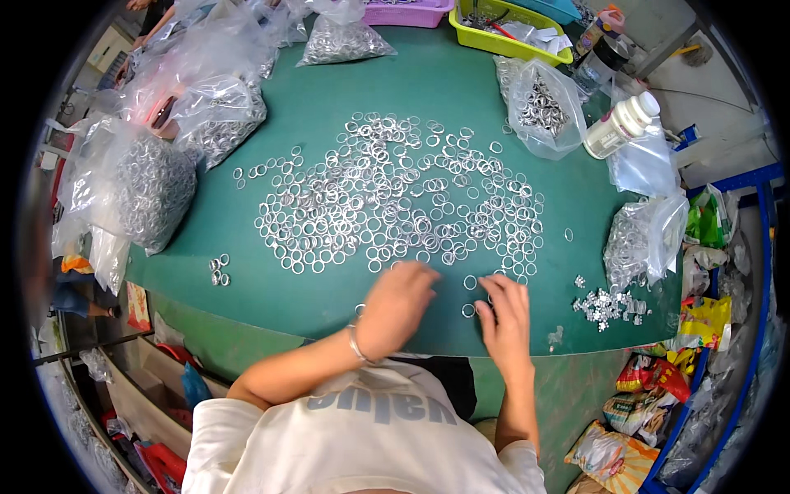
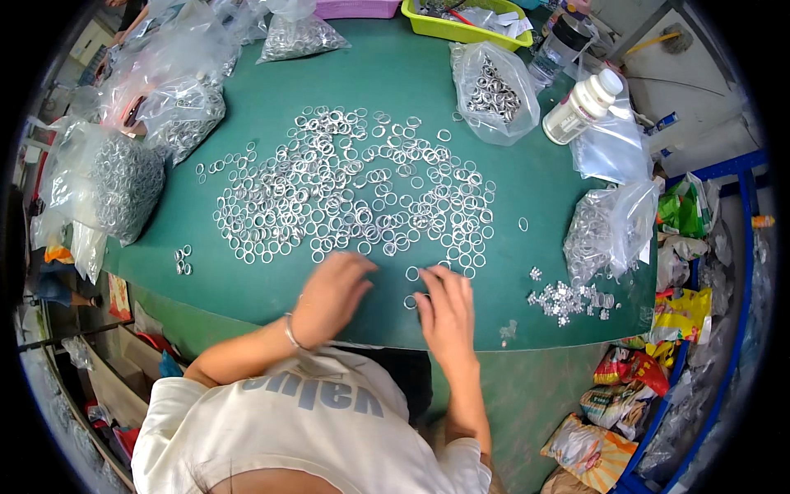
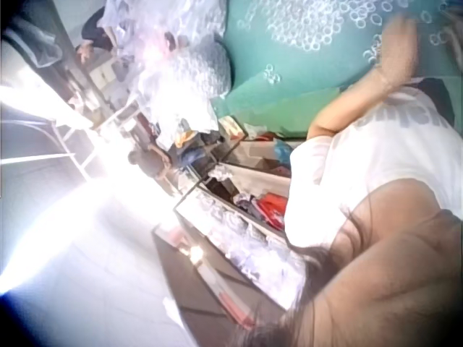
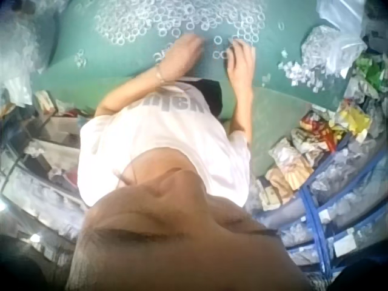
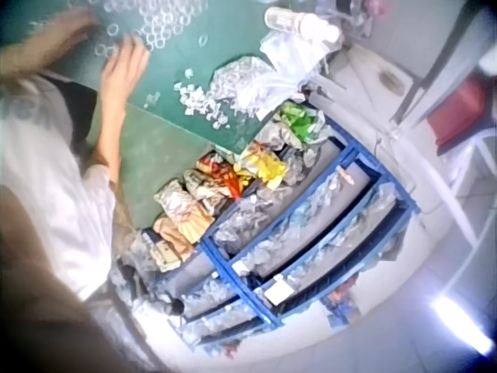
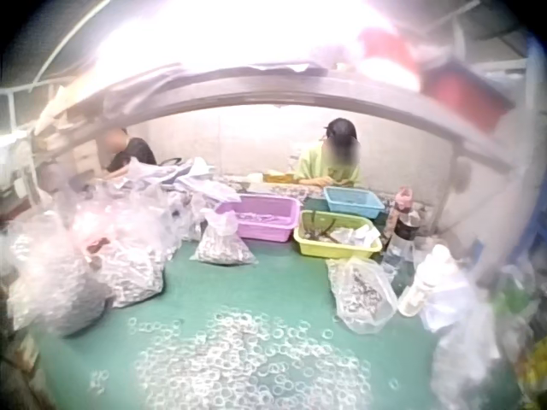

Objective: The person picks up small metal rings by hand and sorts them on a table, occasionally moving bags of rings and reaching into a plastic container.

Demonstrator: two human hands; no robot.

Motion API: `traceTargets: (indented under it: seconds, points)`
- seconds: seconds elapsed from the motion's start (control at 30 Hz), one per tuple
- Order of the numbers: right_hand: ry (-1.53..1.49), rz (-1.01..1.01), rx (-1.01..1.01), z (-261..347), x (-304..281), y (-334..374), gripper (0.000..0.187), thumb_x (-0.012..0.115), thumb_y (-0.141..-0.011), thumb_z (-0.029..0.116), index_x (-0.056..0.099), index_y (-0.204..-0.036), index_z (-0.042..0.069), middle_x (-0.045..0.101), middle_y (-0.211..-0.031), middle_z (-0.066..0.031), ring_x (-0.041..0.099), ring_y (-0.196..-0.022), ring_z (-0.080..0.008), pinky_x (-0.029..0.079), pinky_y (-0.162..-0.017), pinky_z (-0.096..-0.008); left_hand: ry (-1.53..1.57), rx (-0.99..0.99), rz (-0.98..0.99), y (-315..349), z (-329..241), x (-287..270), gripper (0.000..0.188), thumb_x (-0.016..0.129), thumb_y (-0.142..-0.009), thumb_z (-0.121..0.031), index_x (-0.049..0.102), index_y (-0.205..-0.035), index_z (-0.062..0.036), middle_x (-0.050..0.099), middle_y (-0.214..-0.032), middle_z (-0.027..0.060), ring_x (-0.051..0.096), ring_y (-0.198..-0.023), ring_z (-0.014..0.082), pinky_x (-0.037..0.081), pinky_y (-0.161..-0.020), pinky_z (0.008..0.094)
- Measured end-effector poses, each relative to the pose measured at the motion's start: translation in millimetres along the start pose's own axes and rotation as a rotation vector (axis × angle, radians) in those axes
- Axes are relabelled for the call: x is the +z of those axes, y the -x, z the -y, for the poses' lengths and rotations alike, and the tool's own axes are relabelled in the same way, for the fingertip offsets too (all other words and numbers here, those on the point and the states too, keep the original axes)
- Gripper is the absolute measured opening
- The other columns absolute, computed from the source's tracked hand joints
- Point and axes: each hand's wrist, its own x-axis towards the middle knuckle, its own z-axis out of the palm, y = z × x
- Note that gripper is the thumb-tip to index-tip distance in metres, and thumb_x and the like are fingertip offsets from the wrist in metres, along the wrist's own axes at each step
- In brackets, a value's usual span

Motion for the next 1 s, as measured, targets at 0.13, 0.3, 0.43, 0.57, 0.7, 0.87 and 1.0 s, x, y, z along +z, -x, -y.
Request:
traceTargets:
  seconds: [0.13, 0.3, 0.43, 0.57, 0.7, 0.87, 1.0]
  points:
    - [0.008, 0.002, -0.067, -2.8, 5.3, 7.2, 0.028, 0.068, -0.079, 0.006, 0.064, -0.106, 0.002, 0.06, -0.108, -0.0104, 0.053, -0.1, -0.0333, 0.04, -0.087, -0.0433, -0.147, -0.052, -0.051, -2.9, 25.8, -22.0, 0.028, 0.069, -0.077, -0.004, 0.06, -0.103, -0.0034, 0.058, -0.098, 0.0116, 0.055, -0.09, 0.0323, 0.045, -0.079, 0.0406]
    - [0.003, -0.035, -0.031, -22.9, -10.1, 17.2, 0.031, 0.072, -0.075, 0.008, 0.064, -0.104, 0.002, 0.06, -0.107, -0.0114, 0.053, -0.099, -0.0308, 0.041, -0.085, -0.0406, -0.056, 0.075, 0.074, -3.8, -0.1, 14.8, 0.037, 0.071, -0.075, -0.008, 0.059, -0.11, -0.0047, 0.056, -0.105, 0.0125, 0.054, -0.094, 0.0312, 0.044, -0.081, 0.0397]
    - [-0.001, 0.081, -0.009, -15.1, -12.4, 19.7, 0.031, 0.074, -0.073, 0.006, 0.064, -0.102, 0.001, 0.06, -0.106, -0.0114, 0.053, -0.099, -0.031, 0.041, -0.084, -0.0407, 0.022, 0.124, 0.271, 0.6, -26.5, 52.7, 0.047, 0.072, -0.075, -0.012, 0.054, -0.118, -0.0042, 0.051, -0.114, 0.0134, 0.052, -0.099, 0.0306, 0.045, -0.083, 0.0396]
    - [-0.087, 0.002, -0.019, -22.4, -20.0, 21.3, 0.023, 0.071, -0.075, 0.002, 0.066, -0.097, 0.001, 0.06, -0.105, -0.012, 0.054, -0.094, -0.0314, 0.043, -0.083, -0.0387, -0.022, 0.069, 0.158, 0.1, -17.6, 34.2, 0.041, 0.067, -0.077, -0.01, 0.055, -0.116, -0.0043, 0.051, -0.114, 0.0128, 0.051, -0.101, 0.0294, 0.042, -0.081, 0.0379]
    - [-0.103, 0.023, -0.086, -7.1, -7.9, -13.5, 0.021, 0.068, -0.077, 0.0, 0.065, -0.097, 0.001, 0.06, -0.104, -0.0113, 0.055, -0.092, -0.0299, 0.044, -0.081, -0.0376, -0.311, 0.261, 0.243, -16.7, -2.8, 31.1, 0.036, 0.056, -0.079, -0.008, 0.058, -0.114, -0.0051, 0.053, -0.118, 0.0104, 0.052, -0.1, 0.0249, 0.039, -0.081, 0.0366]
    - [-0.03, 0.112, -0.222, -0.8, 7.7, -66.4, 0.024, 0.068, -0.078, 0.002, 0.064, -0.102, 0.002, 0.059, -0.103, -0.0104, 0.055, -0.091, -0.0285, 0.044, -0.079, -0.0386, -0.244, 0.115, 0.003, -13.5, 19.7, -1.4, 0.029, 0.065, -0.078, -0.009, 0.06, -0.107, -0.0049, 0.056, -0.105, 0.0081, 0.052, -0.096, 0.0246, 0.039, -0.077, 0.0355]
    - [0.066, 0.216, -0.373, 4.2, 40.3, -95.6, 0.027, 0.072, -0.074, 0.007, 0.063, -0.1, 0.004, 0.057, -0.109, -0.0099, 0.052, -0.099, -0.0289, 0.041, -0.083, -0.0388, -0.325, -0.053, -0.102, -29.9, 32.5, -5.2, 0.02, 0.07, -0.077, -0.01, 0.062, -0.095, -0.0061, 0.054, -0.099, 0.0082, 0.051, -0.09, 0.0264, 0.039, -0.075, 0.0361]
